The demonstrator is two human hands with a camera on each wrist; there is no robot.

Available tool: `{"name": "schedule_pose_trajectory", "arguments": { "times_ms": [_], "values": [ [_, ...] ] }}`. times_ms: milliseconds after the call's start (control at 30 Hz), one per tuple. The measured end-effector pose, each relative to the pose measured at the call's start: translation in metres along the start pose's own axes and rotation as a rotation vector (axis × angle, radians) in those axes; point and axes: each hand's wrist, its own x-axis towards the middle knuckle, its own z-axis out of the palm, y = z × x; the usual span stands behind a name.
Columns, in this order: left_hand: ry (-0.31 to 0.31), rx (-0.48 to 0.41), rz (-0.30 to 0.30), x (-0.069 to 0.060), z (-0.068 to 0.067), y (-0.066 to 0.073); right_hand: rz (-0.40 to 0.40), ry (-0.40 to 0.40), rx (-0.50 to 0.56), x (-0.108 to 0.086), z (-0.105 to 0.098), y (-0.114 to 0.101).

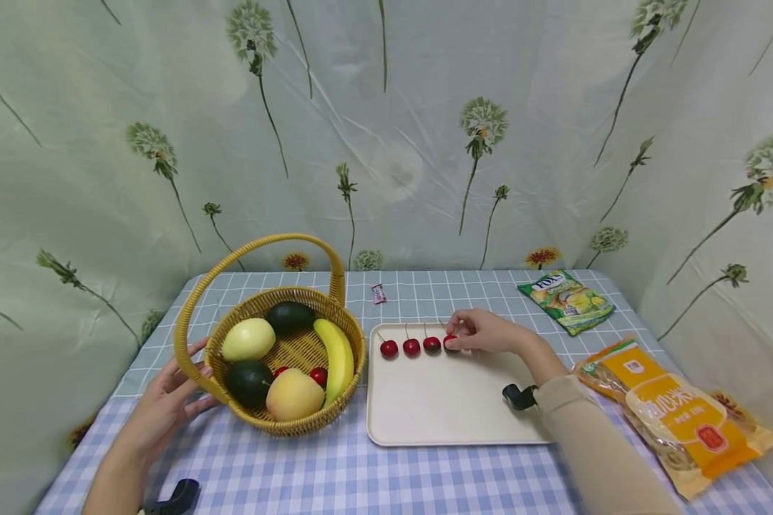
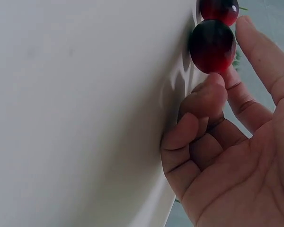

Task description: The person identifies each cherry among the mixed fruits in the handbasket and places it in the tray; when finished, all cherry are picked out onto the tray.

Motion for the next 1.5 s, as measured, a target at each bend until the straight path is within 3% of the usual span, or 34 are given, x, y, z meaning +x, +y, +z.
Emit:
{"name": "schedule_pose_trajectory", "arguments": {
  "times_ms": [367, 733, 1100, 1300, 1500],
  "values": [
    [-0.011, -0.012, 0.015, 0.0, 0.0, -0.001, 0.038, -0.012, 0.035, -0.004, -0.003, 0.0],
    [0.004, -0.008, 0.005, -0.002, 0.001, -0.001, 0.026, -0.011, 0.028, -0.002, -0.003, 0.0],
    [-0.007, -0.01, 0.02, -0.002, 0.0, -0.002, 0.037, -0.006, -0.045, 0.001, -0.011, -0.003],
    [-0.015, -0.006, 0.043, -0.001, 0.0, -0.002, -0.022, 0.042, -0.116, 0.009, -0.026, -0.03],
    [-0.021, 0.003, 0.044, -0.001, 0.0, -0.001, -0.131, 0.011, -0.132, 0.02, -0.019, -0.078]
  ]
}}
